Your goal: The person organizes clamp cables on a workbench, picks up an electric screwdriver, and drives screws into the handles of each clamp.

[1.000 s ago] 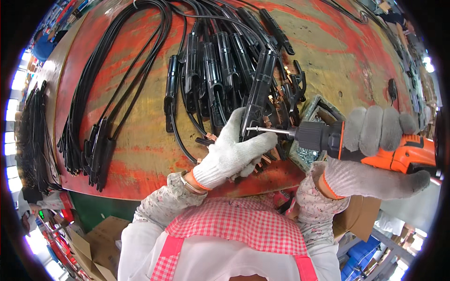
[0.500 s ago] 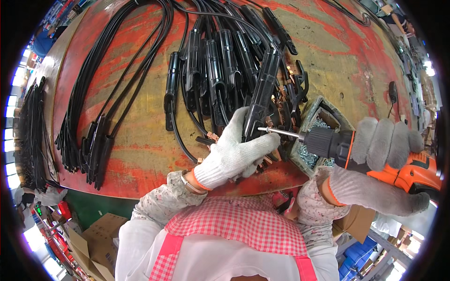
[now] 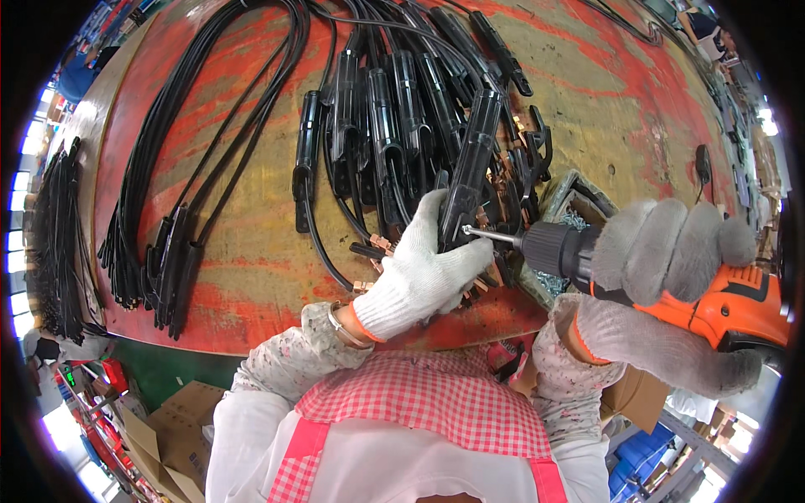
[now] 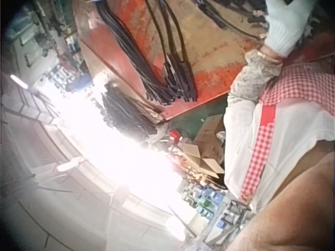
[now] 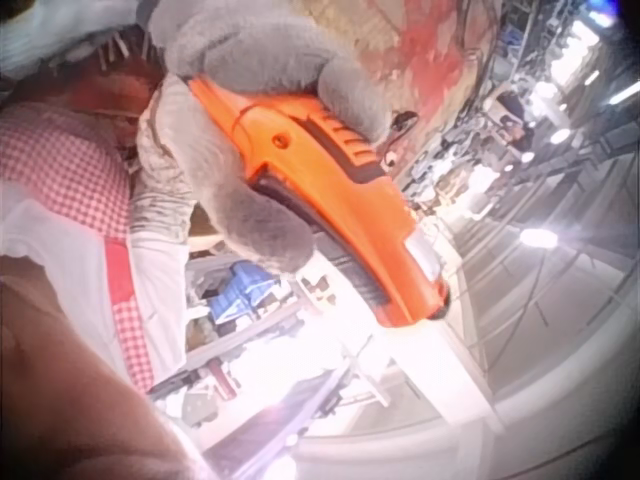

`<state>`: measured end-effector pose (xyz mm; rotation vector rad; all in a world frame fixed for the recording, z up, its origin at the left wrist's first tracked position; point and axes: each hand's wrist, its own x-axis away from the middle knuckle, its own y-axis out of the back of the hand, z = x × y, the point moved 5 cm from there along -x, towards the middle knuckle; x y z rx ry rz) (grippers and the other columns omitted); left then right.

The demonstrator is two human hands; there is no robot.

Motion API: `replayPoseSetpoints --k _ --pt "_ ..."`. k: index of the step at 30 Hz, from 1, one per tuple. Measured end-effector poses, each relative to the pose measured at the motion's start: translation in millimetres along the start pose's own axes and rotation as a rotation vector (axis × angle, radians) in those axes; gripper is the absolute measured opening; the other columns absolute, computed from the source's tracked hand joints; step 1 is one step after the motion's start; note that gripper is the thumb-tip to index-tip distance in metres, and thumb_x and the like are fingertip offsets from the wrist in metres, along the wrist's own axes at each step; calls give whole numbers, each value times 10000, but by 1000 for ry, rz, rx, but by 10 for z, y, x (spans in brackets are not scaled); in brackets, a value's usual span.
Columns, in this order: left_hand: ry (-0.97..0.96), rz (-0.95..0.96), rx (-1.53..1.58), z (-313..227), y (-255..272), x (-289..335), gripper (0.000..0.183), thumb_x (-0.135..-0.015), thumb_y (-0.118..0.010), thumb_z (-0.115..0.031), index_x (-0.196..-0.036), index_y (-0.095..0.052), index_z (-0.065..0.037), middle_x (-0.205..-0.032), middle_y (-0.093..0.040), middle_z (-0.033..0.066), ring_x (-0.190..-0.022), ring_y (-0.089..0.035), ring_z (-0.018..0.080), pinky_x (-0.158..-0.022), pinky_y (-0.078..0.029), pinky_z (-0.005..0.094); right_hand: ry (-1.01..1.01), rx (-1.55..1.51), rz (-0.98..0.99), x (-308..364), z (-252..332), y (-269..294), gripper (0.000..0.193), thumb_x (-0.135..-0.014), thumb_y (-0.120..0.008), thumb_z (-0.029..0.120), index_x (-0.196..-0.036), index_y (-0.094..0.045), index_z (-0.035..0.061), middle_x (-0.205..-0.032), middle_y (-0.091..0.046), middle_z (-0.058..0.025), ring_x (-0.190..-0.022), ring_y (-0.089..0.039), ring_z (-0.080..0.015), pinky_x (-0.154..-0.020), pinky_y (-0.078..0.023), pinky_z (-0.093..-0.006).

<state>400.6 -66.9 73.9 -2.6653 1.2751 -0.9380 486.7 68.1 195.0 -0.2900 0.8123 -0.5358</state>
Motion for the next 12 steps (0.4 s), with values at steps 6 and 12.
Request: replayPoseSetpoints --k 6,12 --pt "-49 -41 -61 149 74 -107 632 -787 -659 -117 -1314 -339 20 -789 -533 46 -542 -521 99 -433 -441 263 -250 139 552 -124 -153 -168 746 -731 -646 642 -1158 -525 42 -685 -458 3 -525 -444 -137 -407 -360 -318" --pt "2 -16 -50 158 102 -88 645 -808 -630 -128 -1363 -323 -10 -850 -564 68 -572 -546 124 -488 -477 295 -236 -2 458 -164 -250 -104 522 -754 -683 410 -1110 -520 65 -692 -481 -41 -538 -474 -198 -510 -419 -382"
